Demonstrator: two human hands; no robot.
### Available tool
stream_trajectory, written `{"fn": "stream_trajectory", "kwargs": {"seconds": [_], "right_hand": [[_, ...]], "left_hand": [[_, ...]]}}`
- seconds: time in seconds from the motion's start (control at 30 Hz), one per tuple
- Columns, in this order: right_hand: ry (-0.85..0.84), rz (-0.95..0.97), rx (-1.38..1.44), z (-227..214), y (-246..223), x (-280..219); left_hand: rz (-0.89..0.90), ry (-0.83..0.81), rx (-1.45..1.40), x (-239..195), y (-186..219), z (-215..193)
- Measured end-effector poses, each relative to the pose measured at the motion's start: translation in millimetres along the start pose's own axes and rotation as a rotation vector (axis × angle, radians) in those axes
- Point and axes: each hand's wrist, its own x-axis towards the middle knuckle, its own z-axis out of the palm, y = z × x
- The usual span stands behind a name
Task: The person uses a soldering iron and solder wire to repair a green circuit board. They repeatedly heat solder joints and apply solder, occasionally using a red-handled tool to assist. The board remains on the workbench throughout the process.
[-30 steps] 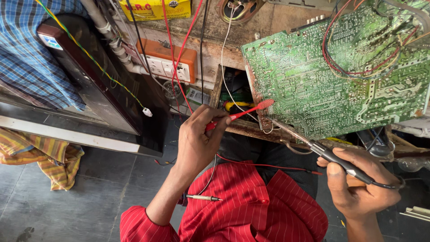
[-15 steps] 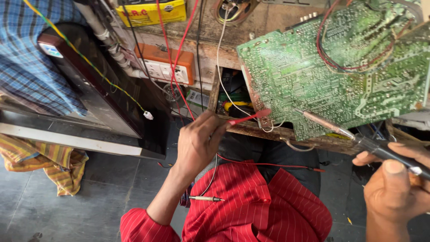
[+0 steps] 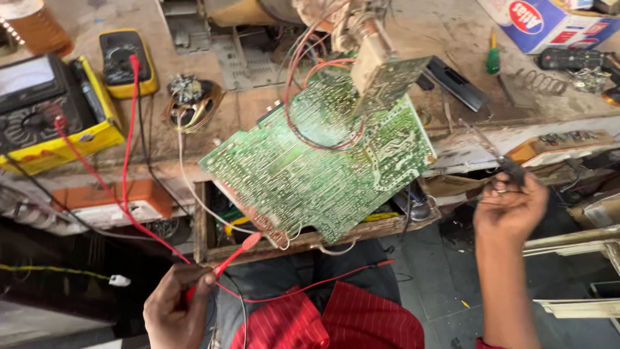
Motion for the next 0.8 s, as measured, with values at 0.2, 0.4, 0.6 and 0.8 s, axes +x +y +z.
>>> {"fn": "stream_trajectory", "kwargs": {"seconds": [0.2,0.4,0.6,0.8], "right_hand": [[0.247,0.033,-0.025,-8,32,9],[0.109,-0.148,-0.104,23,6,-3],[-0.112,-0.471,-0.593,89,-9,-22],[-0.384,-0.542,-0.866,75,21,0]], "left_hand": [[-0.034,0.117,-0.007,-8,-7,20],[-0.034,0.094,-0.126,-9,-33,23],[-0.120,0.188,-0.049,-14,-14,37],[-0.243,0.140,-0.111,-7,24,31]]}}
